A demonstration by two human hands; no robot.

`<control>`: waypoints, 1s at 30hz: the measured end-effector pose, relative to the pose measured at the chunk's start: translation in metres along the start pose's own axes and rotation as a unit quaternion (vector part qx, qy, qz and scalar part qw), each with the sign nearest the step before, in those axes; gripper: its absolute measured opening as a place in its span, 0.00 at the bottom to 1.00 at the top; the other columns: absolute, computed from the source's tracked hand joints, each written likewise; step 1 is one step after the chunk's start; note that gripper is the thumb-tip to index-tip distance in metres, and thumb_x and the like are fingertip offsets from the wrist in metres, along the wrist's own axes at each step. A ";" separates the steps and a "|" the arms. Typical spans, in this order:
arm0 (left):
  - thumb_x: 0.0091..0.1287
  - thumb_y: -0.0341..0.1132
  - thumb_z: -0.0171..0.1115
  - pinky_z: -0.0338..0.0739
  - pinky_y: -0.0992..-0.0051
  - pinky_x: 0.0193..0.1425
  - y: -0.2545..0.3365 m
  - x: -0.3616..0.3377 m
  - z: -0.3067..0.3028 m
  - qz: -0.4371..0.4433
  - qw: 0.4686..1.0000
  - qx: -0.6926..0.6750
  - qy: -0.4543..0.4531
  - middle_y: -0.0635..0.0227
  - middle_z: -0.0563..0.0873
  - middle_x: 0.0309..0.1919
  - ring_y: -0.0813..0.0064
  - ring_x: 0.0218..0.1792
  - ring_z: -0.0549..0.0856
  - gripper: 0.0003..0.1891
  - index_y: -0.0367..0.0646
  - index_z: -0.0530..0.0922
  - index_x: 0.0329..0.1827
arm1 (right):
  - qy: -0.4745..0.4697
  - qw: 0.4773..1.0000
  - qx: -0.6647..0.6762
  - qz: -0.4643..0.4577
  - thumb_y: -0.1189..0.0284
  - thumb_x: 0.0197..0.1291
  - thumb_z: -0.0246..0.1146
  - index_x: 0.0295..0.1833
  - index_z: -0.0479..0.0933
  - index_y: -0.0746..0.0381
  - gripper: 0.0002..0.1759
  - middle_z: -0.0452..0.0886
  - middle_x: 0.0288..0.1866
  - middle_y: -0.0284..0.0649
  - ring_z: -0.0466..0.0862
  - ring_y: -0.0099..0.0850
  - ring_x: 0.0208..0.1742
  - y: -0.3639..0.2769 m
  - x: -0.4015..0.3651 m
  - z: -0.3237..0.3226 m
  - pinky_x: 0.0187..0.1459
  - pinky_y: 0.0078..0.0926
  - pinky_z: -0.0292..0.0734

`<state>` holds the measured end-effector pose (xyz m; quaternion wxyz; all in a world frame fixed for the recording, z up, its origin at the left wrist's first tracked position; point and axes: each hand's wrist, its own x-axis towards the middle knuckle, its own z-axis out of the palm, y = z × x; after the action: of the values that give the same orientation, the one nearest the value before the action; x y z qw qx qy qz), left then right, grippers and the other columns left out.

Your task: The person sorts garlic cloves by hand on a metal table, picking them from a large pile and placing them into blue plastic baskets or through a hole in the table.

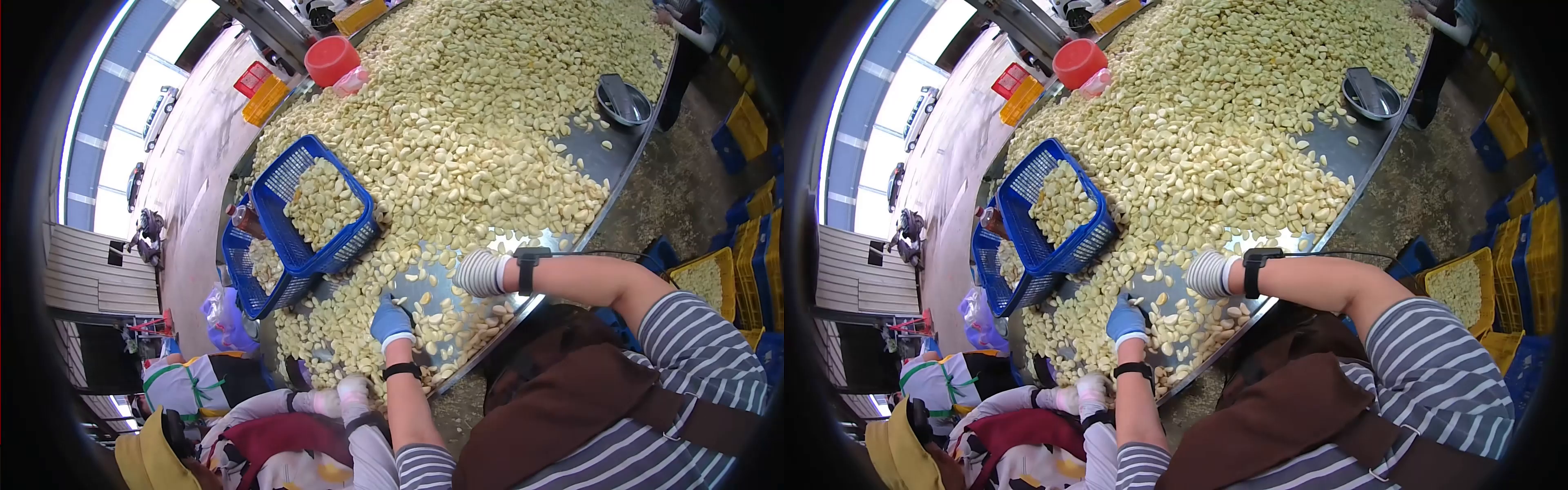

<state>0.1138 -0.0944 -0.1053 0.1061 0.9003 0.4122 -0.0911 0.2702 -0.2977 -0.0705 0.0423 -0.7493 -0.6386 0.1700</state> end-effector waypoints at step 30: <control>0.60 0.48 0.62 0.77 0.64 0.49 -0.011 -0.051 -0.014 -0.011 0.978 0.077 -0.194 0.54 0.87 0.39 0.56 0.42 0.85 0.18 0.42 0.84 0.40 | 0.083 0.615 0.750 0.231 0.74 0.57 0.58 0.44 0.76 0.62 0.09 0.78 0.26 0.34 0.77 0.23 0.23 0.077 -0.081 -0.037 0.24 0.22 0.75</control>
<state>0.0740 -0.1203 -0.0804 0.1131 0.8662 0.3854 -0.2972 0.3437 -0.3842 -0.0410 0.6018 -0.5904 -0.0887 0.5305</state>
